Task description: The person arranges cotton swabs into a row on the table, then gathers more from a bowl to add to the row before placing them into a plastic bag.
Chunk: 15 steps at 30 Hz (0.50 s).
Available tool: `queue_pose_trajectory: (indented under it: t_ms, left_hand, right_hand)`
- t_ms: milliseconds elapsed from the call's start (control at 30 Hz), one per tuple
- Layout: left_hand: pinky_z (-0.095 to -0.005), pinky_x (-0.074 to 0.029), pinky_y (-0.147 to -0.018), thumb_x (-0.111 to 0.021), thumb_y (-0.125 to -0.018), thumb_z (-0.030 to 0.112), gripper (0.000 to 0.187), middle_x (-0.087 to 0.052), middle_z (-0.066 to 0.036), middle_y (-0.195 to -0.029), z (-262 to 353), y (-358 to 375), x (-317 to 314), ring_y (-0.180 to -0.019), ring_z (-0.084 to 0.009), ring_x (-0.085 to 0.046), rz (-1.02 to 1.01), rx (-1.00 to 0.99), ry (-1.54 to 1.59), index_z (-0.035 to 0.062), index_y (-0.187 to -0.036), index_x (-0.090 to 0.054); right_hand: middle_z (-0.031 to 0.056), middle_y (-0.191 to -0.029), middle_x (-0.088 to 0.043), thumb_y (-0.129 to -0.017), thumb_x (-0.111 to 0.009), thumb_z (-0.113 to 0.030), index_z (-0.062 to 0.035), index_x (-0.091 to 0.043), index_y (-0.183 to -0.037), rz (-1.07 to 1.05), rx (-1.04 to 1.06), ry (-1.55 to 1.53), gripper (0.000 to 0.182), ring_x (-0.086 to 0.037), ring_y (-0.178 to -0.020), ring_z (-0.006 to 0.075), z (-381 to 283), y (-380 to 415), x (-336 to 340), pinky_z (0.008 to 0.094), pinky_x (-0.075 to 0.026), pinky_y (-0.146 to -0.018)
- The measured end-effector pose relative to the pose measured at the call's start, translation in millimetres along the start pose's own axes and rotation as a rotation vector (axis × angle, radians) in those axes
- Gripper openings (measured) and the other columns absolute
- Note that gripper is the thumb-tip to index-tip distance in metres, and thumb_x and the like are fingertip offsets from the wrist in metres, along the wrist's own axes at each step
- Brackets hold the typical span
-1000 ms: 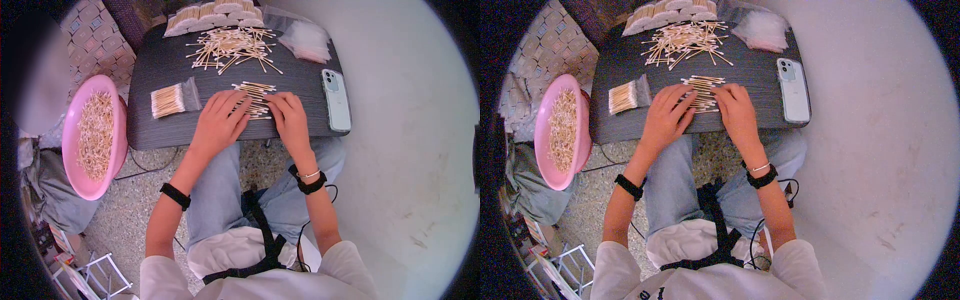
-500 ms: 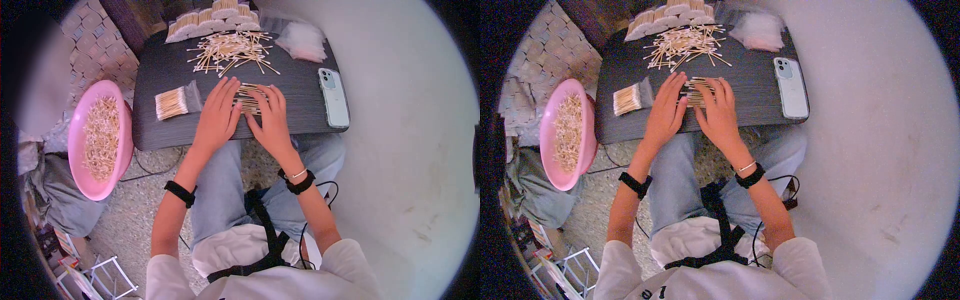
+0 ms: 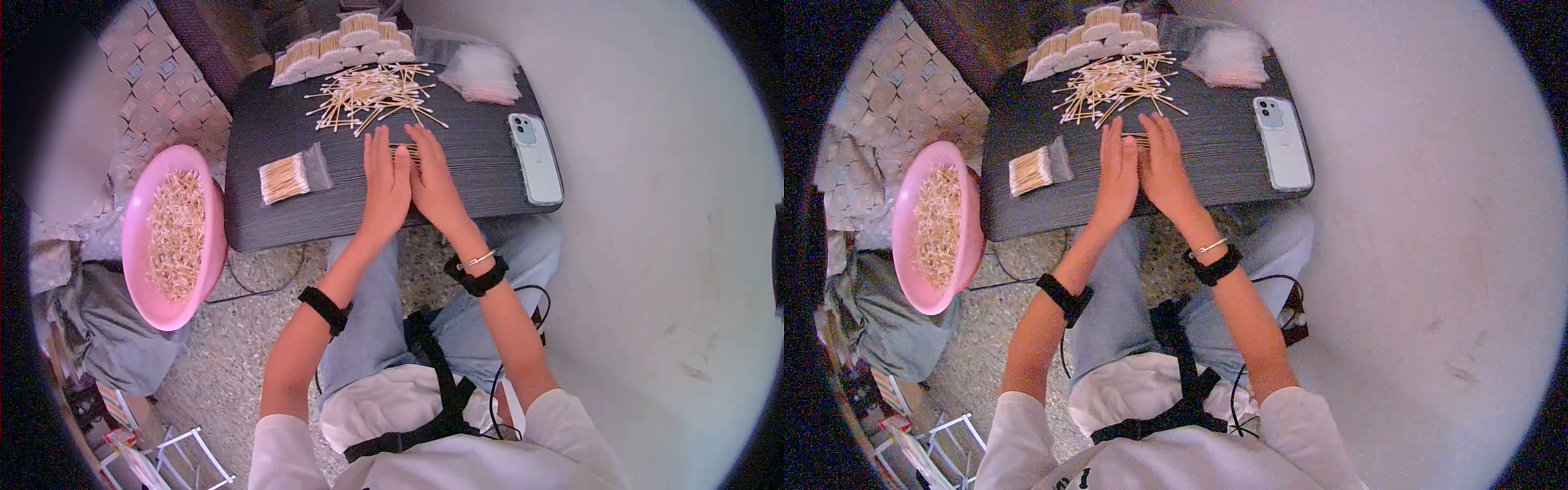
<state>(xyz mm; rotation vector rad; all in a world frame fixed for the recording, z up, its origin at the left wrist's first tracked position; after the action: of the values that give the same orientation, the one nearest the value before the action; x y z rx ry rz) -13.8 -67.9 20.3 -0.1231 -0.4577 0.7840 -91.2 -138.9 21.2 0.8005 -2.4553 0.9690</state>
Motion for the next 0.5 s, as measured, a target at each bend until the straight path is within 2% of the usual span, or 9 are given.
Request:
queue_pose_trajectory:
  t_ms: [67,133,167,200,300,500]
  left_hand:
    - [-0.0446,-0.018,-0.116,-0.032,-0.104,0.036,0.056,-0.034,-0.027,-0.147,-2,-1,10,-0.143,-0.0405,-0.021,0.025,0.005,0.006,-0.0075,-0.141,-0.035]
    - [-0.0447,-0.021,-0.115,-0.034,-0.104,0.033,0.053,-0.038,-0.027,-0.144,-7,-7,19,-0.14,-0.0402,-0.027,-0.039,-0.089,-0.037,-0.0064,-0.139,-0.039]
    - [-0.0447,-0.022,-0.115,-0.035,-0.104,0.032,0.051,-0.04,-0.026,-0.142,-10,-9,22,-0.139,-0.04,-0.03,-0.074,-0.135,-0.059,-0.0059,-0.138,-0.04]
    - [-0.045,-0.028,-0.113,-0.041,-0.102,0.027,0.045,-0.046,-0.025,-0.138,-9,-10,20,-0.133,-0.0401,-0.038,-0.117,-0.18,-0.143,-0.0047,-0.133,-0.046]
    - [-0.041,-0.029,-0.112,-0.043,-0.101,0.026,0.043,-0.046,-0.022,-0.139,-4,-5,11,-0.132,-0.0364,-0.04,-0.241,-0.36,-0.496,-0.0032,-0.132,-0.048]
    - [-0.0405,-0.042,-0.098,-0.055,-0.094,0.015,0.031,-0.055,-0.017,-0.115,1,-12,18,-0.11,-0.0336,-0.051,-0.149,-0.42,-0.419,-0.0013,-0.121,-0.059]
  right_hand:
    - [0.0235,-0.139,-0.044,-0.092,-0.052,-0.005,-0.0017,-0.042,-0.138,-0.024,-0.006,-0.026,0.046,-0.04,-0.132,0.0386,1,-3,6,0.0435,-0.031,-0.111]
    - [0.0219,-0.136,-0.049,-0.093,-0.052,-0.005,-0.0018,-0.045,-0.135,-0.05,-0.034,-0.04,0.043,-0.041,-0.131,0.038,7,-3,13,0.043,-0.032,-0.11]
    - [0.0221,-0.132,-0.051,-0.091,-0.051,-0.003,-0.0008,-0.047,-0.132,-0.079,0.023,-0.003,0.041,-0.043,-0.128,0.0392,4,-3,13,0.0443,-0.033,-0.109]
    - [0.0222,-0.129,-0.053,-0.09,-0.051,-0.001,0.0001,-0.049,-0.128,-0.107,0.08,0.035,0.039,-0.045,-0.126,0.0403,2,-4,12,0.0456,-0.034,-0.108]
    - [0.0198,-0.12,-0.058,-0.087,-0.051,0.001,0.0015,-0.056,-0.118,-0.09,0.134,0.078,0.032,-0.05,-0.118,0.0391,-1,-5,14,0.0461,-0.039,-0.104]
    - [0.0165,-0.109,-0.062,-0.083,-0.056,-0.001,0.0001,-0.065,-0.106,-0.077,0.154,0.134,0.025,-0.056,-0.106,0.0337,3,-11,19,0.0426,-0.045,-0.096]
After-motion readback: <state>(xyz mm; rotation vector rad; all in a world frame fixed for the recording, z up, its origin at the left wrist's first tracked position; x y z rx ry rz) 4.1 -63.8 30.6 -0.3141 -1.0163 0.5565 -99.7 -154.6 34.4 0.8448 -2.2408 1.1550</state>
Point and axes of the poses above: each hand's wrist, its own y-axis away from the middle knuckle, its own x-axis out of the back of the hand, z = x × y, the point moved 7 cm from there along -y, towards the middle knuckle
